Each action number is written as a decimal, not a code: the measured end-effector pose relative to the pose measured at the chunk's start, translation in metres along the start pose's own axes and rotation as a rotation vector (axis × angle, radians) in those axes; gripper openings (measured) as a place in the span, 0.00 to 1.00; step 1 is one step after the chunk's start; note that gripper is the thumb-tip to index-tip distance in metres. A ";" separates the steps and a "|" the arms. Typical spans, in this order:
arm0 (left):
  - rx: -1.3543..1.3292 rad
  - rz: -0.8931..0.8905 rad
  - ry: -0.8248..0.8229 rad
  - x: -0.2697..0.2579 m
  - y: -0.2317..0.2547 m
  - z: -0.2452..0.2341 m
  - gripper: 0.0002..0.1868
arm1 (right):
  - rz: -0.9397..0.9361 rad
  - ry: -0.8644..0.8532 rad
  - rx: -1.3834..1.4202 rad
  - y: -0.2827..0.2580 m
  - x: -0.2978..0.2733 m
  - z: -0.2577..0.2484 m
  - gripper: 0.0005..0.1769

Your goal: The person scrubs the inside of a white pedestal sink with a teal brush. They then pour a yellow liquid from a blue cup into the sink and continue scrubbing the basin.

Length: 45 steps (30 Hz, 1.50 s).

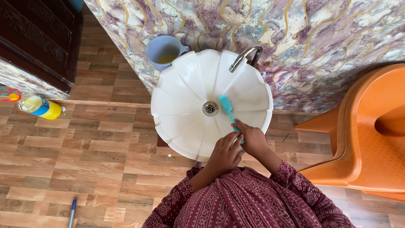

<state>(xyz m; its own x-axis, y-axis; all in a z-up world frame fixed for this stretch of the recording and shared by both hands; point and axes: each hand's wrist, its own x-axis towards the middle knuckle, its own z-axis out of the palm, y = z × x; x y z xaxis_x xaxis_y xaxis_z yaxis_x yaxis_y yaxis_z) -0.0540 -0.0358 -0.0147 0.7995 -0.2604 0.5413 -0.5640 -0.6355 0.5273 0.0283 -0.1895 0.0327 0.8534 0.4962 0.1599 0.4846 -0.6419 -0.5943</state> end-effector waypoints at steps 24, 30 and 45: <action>0.246 -0.115 -0.053 -0.023 -0.004 0.002 0.29 | -0.063 -0.151 0.268 -0.002 0.002 0.021 0.35; 0.190 -0.066 0.061 -0.028 -0.008 -0.016 0.29 | -0.063 -0.088 0.213 -0.003 0.009 0.047 0.25; 0.158 0.217 0.101 -0.007 -0.030 -0.046 0.24 | -0.133 -0.161 0.845 -0.018 0.009 0.051 0.20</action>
<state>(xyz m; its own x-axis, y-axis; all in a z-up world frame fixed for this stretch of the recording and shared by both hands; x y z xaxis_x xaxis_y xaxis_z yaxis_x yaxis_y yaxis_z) -0.0518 0.0185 -0.0041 0.6344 -0.3336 0.6973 -0.6740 -0.6804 0.2877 0.0175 -0.1443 0.0047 0.7312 0.6539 0.1944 0.2191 0.0447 -0.9747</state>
